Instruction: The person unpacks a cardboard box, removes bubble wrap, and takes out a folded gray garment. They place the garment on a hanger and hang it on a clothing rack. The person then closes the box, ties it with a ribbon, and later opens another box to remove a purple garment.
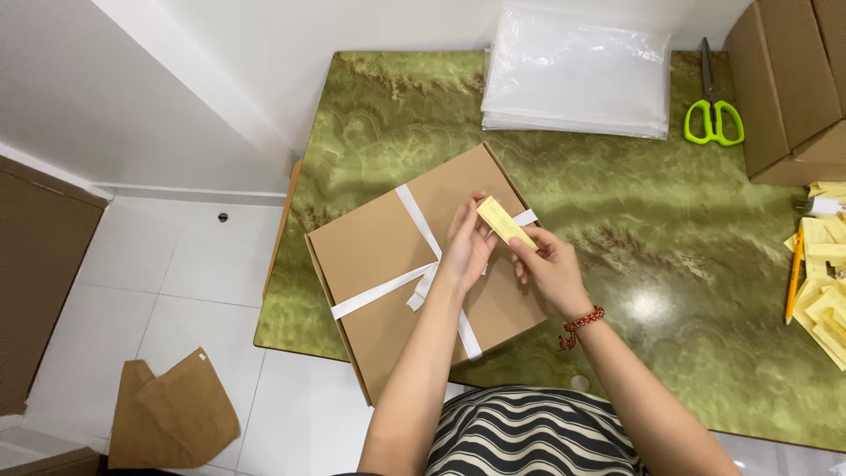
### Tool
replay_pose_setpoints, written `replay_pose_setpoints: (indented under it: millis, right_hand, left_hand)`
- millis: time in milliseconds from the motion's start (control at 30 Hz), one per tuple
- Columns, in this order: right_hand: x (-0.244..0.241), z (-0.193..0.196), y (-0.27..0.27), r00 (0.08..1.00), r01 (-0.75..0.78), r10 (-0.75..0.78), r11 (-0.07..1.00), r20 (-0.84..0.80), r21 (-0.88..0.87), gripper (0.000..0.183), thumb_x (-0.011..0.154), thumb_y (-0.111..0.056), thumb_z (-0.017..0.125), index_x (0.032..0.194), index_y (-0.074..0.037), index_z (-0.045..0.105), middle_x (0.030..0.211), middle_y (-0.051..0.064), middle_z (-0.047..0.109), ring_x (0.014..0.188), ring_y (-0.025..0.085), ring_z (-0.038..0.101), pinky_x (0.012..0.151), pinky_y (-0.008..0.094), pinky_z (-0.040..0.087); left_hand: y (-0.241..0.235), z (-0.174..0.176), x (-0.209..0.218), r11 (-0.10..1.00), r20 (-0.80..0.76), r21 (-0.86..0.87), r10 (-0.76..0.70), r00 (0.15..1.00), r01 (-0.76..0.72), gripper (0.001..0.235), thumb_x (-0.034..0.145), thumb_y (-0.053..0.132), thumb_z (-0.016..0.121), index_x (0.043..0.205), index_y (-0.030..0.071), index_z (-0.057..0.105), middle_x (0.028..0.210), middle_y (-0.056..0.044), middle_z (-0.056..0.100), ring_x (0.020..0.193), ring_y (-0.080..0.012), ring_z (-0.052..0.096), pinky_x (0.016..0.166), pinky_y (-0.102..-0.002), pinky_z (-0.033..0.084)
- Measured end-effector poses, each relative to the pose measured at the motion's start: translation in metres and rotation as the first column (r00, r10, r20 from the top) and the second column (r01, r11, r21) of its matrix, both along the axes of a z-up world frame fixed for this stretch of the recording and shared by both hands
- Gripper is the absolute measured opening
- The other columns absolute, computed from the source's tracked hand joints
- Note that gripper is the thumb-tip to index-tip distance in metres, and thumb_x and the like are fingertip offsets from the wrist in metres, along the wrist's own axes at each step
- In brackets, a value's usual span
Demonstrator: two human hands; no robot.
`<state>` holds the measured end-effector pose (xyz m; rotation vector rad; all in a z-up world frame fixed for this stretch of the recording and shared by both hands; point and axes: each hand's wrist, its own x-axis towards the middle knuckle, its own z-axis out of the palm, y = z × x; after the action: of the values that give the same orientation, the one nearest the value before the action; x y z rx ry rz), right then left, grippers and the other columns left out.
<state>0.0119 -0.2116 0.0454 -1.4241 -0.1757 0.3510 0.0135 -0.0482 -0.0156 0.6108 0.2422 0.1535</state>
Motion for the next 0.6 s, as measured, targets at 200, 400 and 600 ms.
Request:
replay_pose_setpoints:
  millis: [200,400,600]
  right_hand:
    - [0.006,-0.007,-0.003,0.982,0.007,0.01,0.996,-0.189,0.09,0.021,0.111,-0.014,0.06,0.121,0.002,0.07,0.069,0.004,0.048,0.052,0.011,0.046,0.043,0.023,0.04]
    - [0.004,-0.026,-0.011,0.967,-0.058,0.079,0.994,-0.243,0.095,0.025,0.112,-0.02,0.057,0.125,0.0,0.066,0.075,0.003,0.048,0.06,0.011,0.05,0.045,0.023,0.044]
    - [0.005,-0.04,-0.01,0.99,-0.043,0.035,0.998,-0.139,-0.054,0.038,0.101,-0.012,0.075,0.132,0.009,0.066,0.096,0.02,0.075,0.07,0.024,0.073,0.052,0.035,0.065]
  left_hand:
    - [-0.018,0.022,-0.01,0.985,-0.08,0.154,-0.062,0.995,0.074,0.045,0.106,0.031,0.072,0.148,0.016,0.062,0.14,-0.008,0.069,0.12,-0.0192,0.071,0.101,-0.037,0.061]
    - [-0.02,0.023,-0.016,0.965,-0.147,0.229,-0.093,0.985,0.126,0.051,0.099,0.025,0.081,0.147,0.015,0.065,0.135,-0.01,0.073,0.107,-0.0122,0.073,0.091,-0.029,0.064]
    - [-0.023,0.029,-0.022,0.944,-0.228,0.319,-0.007,0.974,0.081,0.053,0.091,0.025,0.089,0.138,0.013,0.07,0.123,-0.004,0.075,0.104,-0.0116,0.071,0.09,-0.029,0.063]
